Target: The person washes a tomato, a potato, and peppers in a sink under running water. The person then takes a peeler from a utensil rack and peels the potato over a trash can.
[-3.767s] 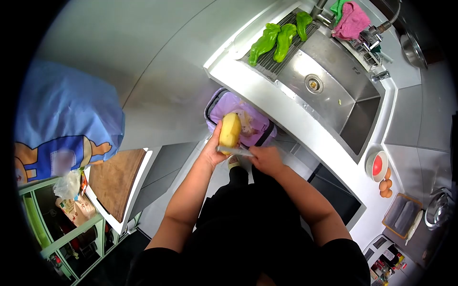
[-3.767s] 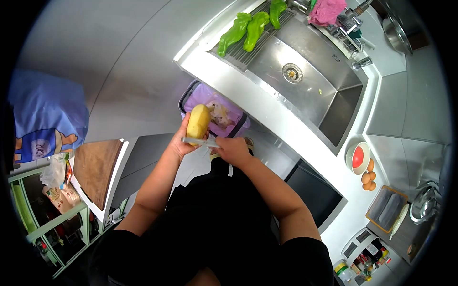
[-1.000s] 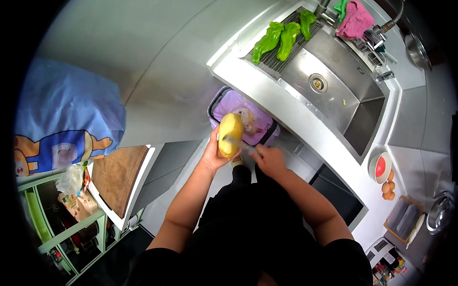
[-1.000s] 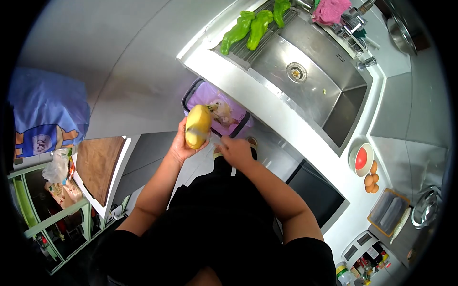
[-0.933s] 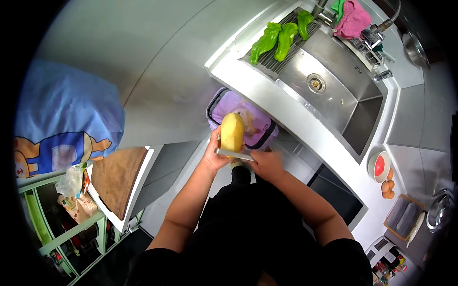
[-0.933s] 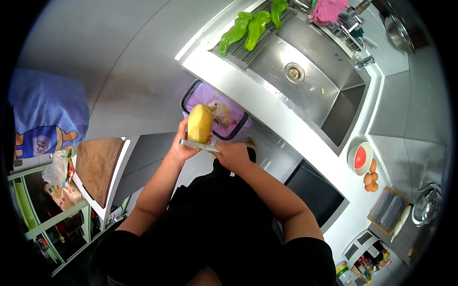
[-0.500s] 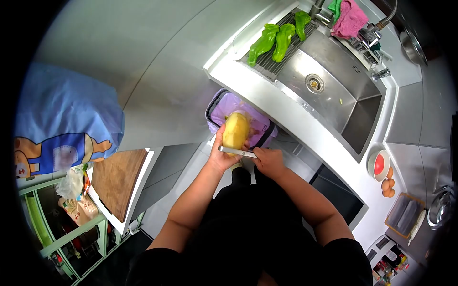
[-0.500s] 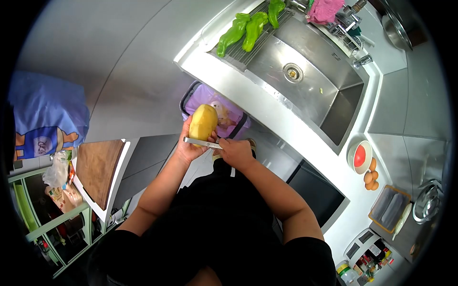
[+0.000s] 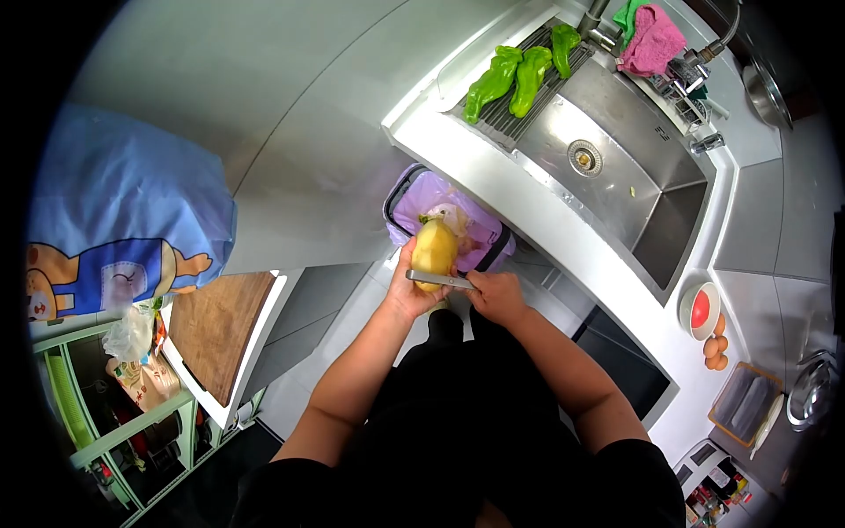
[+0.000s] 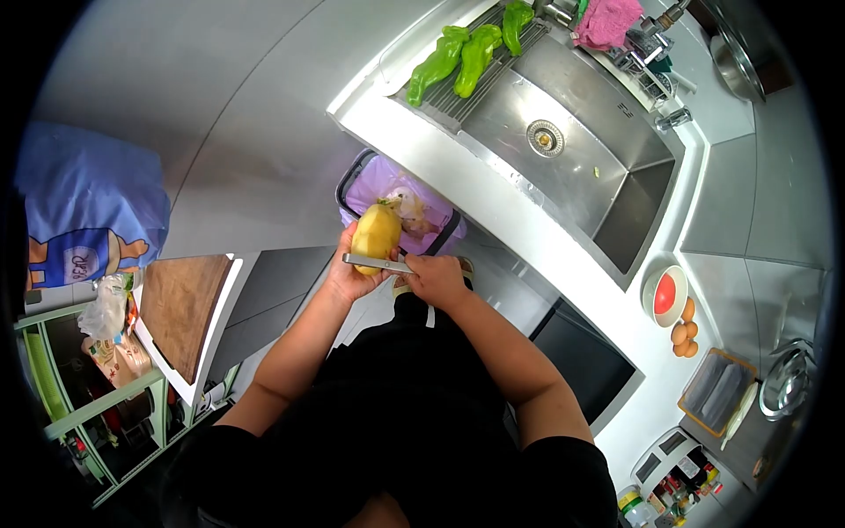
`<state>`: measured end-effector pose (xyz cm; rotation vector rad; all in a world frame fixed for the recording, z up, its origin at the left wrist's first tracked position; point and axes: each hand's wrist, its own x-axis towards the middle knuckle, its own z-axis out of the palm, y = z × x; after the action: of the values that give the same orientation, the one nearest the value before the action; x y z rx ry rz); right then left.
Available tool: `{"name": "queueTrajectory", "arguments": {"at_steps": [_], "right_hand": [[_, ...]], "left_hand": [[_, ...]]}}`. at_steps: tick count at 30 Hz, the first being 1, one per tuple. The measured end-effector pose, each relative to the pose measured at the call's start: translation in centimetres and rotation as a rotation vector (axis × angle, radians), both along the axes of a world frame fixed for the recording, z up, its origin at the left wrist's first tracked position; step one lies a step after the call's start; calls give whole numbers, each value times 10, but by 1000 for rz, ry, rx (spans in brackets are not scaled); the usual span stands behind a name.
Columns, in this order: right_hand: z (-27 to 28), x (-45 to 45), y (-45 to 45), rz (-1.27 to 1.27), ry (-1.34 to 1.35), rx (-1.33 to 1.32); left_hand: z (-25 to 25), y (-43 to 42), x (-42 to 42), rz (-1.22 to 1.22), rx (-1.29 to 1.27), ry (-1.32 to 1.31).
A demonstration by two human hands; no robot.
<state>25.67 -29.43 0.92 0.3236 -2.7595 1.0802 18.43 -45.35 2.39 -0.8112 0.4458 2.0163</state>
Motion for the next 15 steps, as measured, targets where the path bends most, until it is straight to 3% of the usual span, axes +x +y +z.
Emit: {"name": "queueTrajectory", "arguments": {"at_steps": [2, 4, 6, 8, 15], "right_hand": [[-11, 0, 1, 4, -13, -3], [-32, -2, 4, -244, -117, -21], [-33, -11, 20, -220, -120, -26], [-27, -6, 21, -207, -138, -34], [6, -9, 3, -5, -187, -165]], "left_hand": [[-2, -1, 1, 12, -33, 17], [-5, -3, 7, -12, 38, -49], [-7, -4, 8, -32, 104, -110], [-8, -2, 14, 24, -10, -123], [0, -3, 7, 46, -34, -64]]}}
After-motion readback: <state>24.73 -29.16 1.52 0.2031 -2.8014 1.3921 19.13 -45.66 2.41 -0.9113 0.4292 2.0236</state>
